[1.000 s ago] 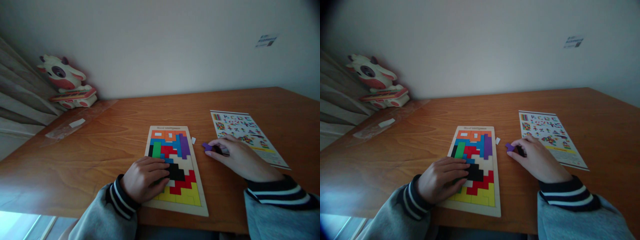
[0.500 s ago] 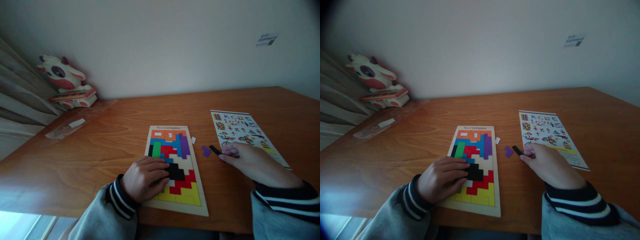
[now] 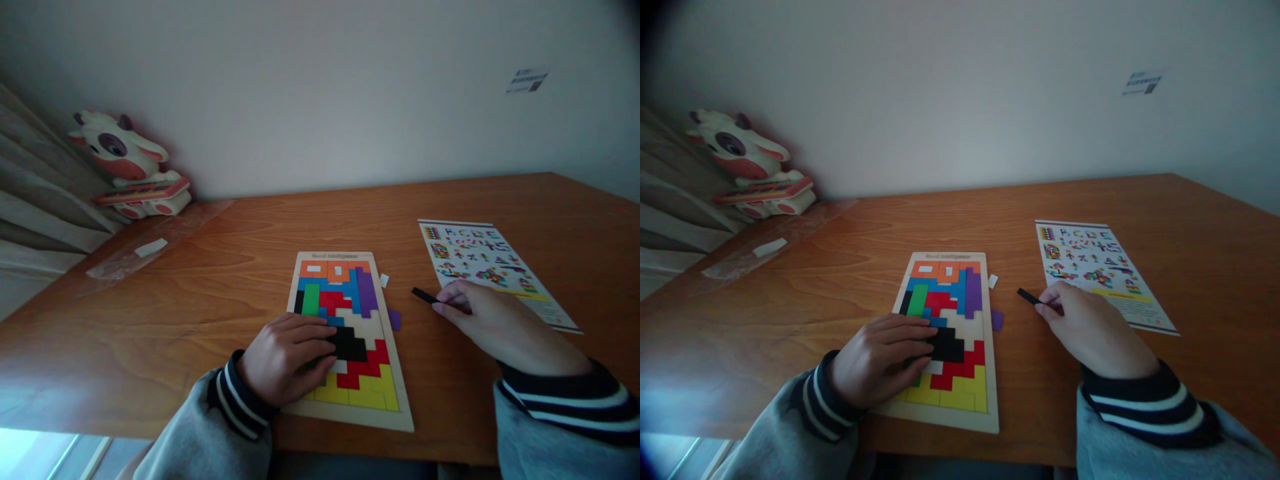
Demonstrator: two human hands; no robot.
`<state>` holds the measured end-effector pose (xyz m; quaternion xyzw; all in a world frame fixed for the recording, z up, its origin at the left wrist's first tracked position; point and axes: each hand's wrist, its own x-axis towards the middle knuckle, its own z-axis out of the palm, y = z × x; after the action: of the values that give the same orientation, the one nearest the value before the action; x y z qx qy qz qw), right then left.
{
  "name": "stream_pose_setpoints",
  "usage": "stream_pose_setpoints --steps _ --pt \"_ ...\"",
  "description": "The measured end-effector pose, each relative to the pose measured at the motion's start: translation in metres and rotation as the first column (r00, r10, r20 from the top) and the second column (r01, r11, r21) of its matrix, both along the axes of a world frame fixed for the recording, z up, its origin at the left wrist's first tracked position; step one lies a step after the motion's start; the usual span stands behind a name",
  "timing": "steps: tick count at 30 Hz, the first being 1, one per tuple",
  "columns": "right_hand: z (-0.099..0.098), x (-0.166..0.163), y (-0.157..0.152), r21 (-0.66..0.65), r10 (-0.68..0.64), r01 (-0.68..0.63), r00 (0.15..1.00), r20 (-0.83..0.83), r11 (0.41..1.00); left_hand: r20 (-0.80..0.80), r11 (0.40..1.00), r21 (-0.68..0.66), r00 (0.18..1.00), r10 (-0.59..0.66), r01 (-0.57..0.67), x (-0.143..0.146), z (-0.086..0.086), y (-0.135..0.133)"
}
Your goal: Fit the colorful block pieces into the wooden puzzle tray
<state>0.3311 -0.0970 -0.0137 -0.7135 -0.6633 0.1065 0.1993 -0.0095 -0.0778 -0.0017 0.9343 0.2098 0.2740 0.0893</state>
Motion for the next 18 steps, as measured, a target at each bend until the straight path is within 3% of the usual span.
stream_pose_setpoints --steps 5,9,13,18 --pt "0.02 -0.038 0.003 -0.02 0.1 -0.104 0.981 -0.164 0.994 0.004 1.0 0.004 1.0 -0.002 0.002 0.0 0.0 0.0" --pt "0.028 -0.071 0.003 -0.057 0.267 -0.303 0.903 -0.335 0.951 0.01 1.0 0.001 1.0 0.001 -0.001 0.0 -0.002 -0.001" --pt "0.024 -0.086 0.005 -0.067 0.331 -0.368 0.891 -0.31 0.927 -0.002 1.0 -0.004 1.0 0.001 -0.001 -0.001 -0.002 -0.001" --pt "0.015 -0.091 0.005 -0.079 0.301 -0.335 0.911 -0.282 0.939 -0.001 1.0 0.004 1.0 0.006 -0.006 -0.001 -0.002 -0.001"
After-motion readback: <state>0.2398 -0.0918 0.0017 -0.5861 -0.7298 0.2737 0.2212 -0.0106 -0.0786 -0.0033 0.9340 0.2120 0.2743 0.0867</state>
